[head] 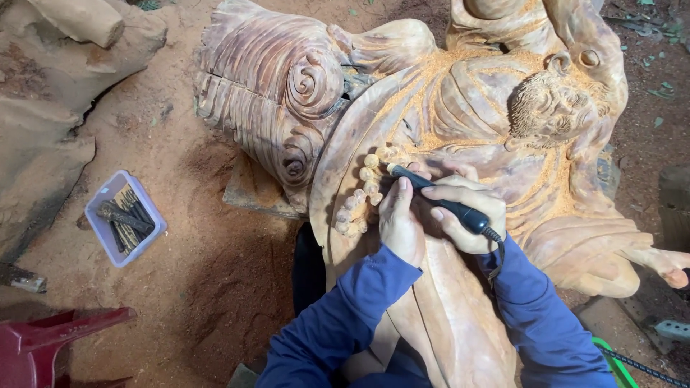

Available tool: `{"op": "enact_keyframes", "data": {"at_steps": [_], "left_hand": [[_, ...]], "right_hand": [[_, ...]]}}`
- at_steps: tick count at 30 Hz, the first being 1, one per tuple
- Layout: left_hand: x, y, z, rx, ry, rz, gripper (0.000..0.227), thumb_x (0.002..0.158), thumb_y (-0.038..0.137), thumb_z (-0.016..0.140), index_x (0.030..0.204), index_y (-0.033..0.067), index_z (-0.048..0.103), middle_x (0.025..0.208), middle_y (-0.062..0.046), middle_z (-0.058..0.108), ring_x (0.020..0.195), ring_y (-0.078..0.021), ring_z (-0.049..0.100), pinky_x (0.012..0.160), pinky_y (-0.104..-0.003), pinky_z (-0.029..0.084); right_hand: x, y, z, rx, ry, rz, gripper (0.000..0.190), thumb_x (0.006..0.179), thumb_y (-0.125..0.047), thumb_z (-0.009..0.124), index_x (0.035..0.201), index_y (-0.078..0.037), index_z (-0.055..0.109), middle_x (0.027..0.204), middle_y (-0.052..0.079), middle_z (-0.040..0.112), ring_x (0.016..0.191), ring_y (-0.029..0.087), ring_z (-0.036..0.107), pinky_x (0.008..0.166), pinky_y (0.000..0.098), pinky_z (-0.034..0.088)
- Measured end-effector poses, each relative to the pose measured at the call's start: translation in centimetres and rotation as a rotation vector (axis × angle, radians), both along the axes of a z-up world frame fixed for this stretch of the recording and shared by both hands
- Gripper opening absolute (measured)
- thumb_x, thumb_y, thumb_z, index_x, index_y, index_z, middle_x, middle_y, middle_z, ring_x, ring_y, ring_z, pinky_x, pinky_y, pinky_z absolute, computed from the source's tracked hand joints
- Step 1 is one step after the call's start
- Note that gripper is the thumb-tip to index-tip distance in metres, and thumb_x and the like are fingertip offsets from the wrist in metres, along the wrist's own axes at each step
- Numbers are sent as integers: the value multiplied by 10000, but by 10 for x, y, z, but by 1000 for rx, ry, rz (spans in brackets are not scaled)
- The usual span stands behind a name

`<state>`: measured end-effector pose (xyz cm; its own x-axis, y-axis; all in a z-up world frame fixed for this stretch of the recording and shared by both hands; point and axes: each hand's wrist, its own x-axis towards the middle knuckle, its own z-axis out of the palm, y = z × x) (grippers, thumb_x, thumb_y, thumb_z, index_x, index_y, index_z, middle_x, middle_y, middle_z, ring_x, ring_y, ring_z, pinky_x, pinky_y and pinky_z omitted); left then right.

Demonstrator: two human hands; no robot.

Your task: Using a handheld rotary tool to polish and refine the intricate details of a large wooden sculpture.

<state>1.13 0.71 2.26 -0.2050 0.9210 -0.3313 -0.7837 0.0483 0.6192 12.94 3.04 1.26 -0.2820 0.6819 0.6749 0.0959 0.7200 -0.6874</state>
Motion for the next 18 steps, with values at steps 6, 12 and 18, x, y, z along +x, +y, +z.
{"op": "enact_keyframes", "data": {"at_steps": [6,12,18], "left_hand": [[3,-1,-15,57,49,-38,316,1002,246,647,1228,29,685,1121,-163,709,1139,-245,648,1087,-365,476],[4,1,-9,70,-8,-65,292,1011,234,648,1171,-5,697,1064,-195,713,1092,-255,657,1043,-371,503],[1,5,-7,29,-15,-1,236,1001,245,670,1099,35,717,1059,-131,720,1066,-193,647,1050,-345,494]], "right_hand": [[16,-3,-3,-10,14,23,287,925,-172,671,1104,42,739,939,170,745,892,267,733,1134,531,388],[13,7,-21,45,120,29,262,965,-191,671,1054,54,695,861,121,720,915,255,732,1179,507,366],[-1,11,-13,59,130,-15,228,928,-129,703,982,92,713,812,171,707,838,290,733,1146,548,400]]}}
